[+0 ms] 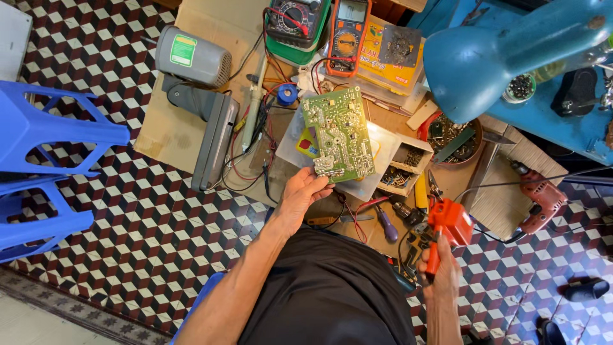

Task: The person handles a circuit board and then selects a small electronic component from a parts box. They use a multimeter to test the component by touching the probes to its leads and observing the display. The person repeats this testing process on the same component multiple times.

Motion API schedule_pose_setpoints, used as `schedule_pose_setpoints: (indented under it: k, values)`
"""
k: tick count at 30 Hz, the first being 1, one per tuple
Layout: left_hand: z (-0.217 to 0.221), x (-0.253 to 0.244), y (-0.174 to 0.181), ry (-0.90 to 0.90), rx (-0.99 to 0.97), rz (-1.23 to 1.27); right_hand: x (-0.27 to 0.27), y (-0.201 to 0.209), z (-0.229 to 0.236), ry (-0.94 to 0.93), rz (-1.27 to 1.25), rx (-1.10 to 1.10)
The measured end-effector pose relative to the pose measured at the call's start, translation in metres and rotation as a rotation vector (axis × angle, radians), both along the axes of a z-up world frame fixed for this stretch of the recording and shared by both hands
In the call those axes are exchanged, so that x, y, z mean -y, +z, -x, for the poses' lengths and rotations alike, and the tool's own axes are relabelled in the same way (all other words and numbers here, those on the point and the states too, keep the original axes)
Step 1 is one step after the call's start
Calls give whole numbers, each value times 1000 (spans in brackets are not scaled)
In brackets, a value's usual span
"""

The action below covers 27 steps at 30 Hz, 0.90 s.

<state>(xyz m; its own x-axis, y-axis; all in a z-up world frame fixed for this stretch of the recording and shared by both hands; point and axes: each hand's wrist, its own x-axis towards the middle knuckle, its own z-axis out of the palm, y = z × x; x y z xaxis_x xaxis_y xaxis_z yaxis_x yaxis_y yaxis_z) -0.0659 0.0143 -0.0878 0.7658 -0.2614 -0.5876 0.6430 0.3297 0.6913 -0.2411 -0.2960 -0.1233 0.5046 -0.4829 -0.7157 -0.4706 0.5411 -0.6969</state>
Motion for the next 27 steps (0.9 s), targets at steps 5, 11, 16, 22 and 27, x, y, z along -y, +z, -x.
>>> schedule_pose_setpoints:
  k: [5, 11, 16, 22, 27]
  values:
    - [-2, 1, 0, -24, 26, -19, -21, 99, 8, 33, 536, 237]
    - [-2, 1, 8, -42, 34, -42, -25, 138, -54, 189, 540, 365]
    - [-1, 1, 12, -17, -23, -93, -61, 126, -72, 320, 565, 171]
    - [12, -14, 9, 98, 31, -265, -65, 116, -79, 223, 417, 294]
    - [15, -28, 2, 170, 82, -395, -40, 92, -69, 155, 144, 196]
